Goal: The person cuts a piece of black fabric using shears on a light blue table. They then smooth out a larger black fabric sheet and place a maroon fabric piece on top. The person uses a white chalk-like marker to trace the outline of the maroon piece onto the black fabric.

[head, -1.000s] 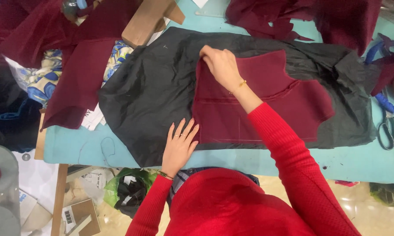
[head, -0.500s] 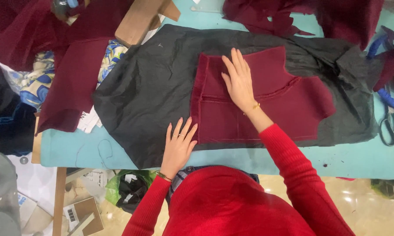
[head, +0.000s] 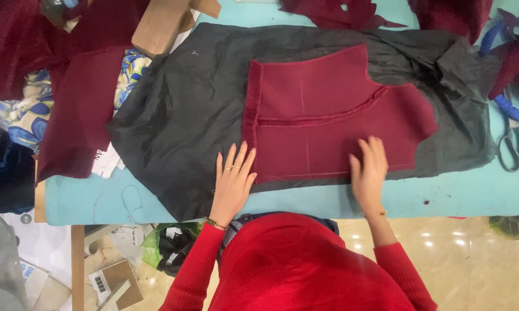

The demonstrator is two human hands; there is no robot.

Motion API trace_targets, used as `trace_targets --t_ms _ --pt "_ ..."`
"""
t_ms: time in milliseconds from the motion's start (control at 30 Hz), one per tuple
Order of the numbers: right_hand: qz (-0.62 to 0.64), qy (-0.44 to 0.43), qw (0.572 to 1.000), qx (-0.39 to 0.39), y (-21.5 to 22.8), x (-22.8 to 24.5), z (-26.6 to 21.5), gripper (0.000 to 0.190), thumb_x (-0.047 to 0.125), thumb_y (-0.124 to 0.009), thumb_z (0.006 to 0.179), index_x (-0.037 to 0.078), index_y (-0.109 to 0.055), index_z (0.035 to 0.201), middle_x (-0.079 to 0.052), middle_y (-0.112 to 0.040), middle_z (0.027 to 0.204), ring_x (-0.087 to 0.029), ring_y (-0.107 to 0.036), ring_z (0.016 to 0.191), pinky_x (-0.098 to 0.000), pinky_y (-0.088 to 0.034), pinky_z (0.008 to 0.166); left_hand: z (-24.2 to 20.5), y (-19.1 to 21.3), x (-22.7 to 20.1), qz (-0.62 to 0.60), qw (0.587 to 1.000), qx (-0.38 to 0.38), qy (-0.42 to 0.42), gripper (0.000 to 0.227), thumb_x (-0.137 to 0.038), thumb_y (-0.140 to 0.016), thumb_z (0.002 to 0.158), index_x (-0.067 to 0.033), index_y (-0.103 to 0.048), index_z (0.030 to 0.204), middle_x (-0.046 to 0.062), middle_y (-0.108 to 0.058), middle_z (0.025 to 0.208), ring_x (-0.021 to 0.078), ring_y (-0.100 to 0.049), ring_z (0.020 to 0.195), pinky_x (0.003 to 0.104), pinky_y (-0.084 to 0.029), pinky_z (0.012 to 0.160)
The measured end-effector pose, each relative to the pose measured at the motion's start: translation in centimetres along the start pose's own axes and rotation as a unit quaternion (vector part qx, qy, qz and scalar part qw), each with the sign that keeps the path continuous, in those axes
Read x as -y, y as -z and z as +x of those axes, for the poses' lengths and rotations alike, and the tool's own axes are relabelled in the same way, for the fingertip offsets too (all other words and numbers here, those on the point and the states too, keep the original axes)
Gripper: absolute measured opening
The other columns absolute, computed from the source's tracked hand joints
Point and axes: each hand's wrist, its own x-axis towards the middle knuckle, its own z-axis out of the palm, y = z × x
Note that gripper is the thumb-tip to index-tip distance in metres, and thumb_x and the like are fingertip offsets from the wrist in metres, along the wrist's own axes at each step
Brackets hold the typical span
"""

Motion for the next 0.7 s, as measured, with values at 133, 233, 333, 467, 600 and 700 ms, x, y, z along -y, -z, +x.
trace_targets --t_ms 133,233,333,467,600,700 --pt "-0.012 -0.031 0.999 -0.035 2.1 -2.9 -3.8 0.045 0.009 -0.066 0.106 0.003 -0.055 0.149 -0.024 -0.049 0.153 -0.043 -0.043 0.143 -0.0532 -0.033 0.119 -1.2 -0.1 -0.4 -0.021 0.999 0.01 0.04 0.053 -0.032 -0.041 0.111 -0.0198 -0.035 0.162 0.007 -0.025 0.171 0.0338 -0.021 0.157 0.059 -0.016 0.124" --pt "-0.005 -0.093 0.995 -0.036 2.5 -3.2 -5.2 0.044 0.011 -0.059 0.109 0.001 -0.05 0.151 -0.023 -0.046 0.154 -0.043 -0.038 0.146 -0.0549 -0.03 0.119 -2.1 -0.7 -0.8 -0.032 0.998 -0.024 0.053 0.05 -0.032 -0.045 0.11 -0.0175 -0.043 0.158 0.008 -0.034 0.167 0.0343 -0.024 0.156 0.058 -0.016 0.124" --pt "-0.004 -0.092 0.995 -0.043 2.3 -3.1 -5.3 0.043 0.01 -0.059 0.11 0.0 -0.05 0.15 -0.022 -0.047 0.151 -0.043 -0.039 0.145 -0.0538 -0.03 0.119 -2.7 -1.1 -1.7 -0.027 0.997 -0.059 0.05 0.051 -0.032 -0.053 0.107 -0.0146 -0.047 0.155 0.011 -0.037 0.165 0.0362 -0.025 0.156 0.059 -0.019 0.123" --pt "-0.011 -0.074 0.996 -0.043 2.3 -2.9 -5.3 0.041 0.011 -0.06 0.11 0.001 -0.051 0.149 -0.02 -0.048 0.148 -0.041 -0.04 0.143 -0.053 -0.031 0.118 -2.7 -1.6 -2.7 -0.03 0.996 -0.085 0.022 0.049 -0.033 -0.057 0.106 -0.0152 -0.052 0.151 0.012 -0.041 0.161 0.036 -0.028 0.154 0.059 -0.023 0.123" --pt "-0.01 -0.038 0.996 -0.082 2.6 -2.8 -5.2 0.035 0.006 -0.061 0.109 -0.002 -0.057 0.142 -0.017 -0.054 0.124 -0.039 -0.052 0.12 -0.0501 -0.038 0.108 -2.0 -2.6 -3.1 -0.002 0.995 -0.079 -0.067 0.048 -0.04 -0.057 0.104 -0.0233 -0.056 0.148 0.009 -0.04 0.163 0.0365 -0.028 0.155 0.063 -0.021 0.122" --pt "-0.016 -0.038 0.994 -0.096 2.1 -3.9 -5.9 0.032 0.002 -0.063 0.106 0.003 -0.062 0.138 -0.011 -0.054 0.101 -0.034 -0.053 0.094 -0.0462 -0.041 0.093 -1.7 -2.6 -3.8 0.02 0.991 -0.063 -0.113 0.05 -0.046 -0.056 0.101 -0.0254 -0.057 0.146 0.005 -0.04 0.164 0.0324 -0.031 0.154 0.064 -0.02 0.122"
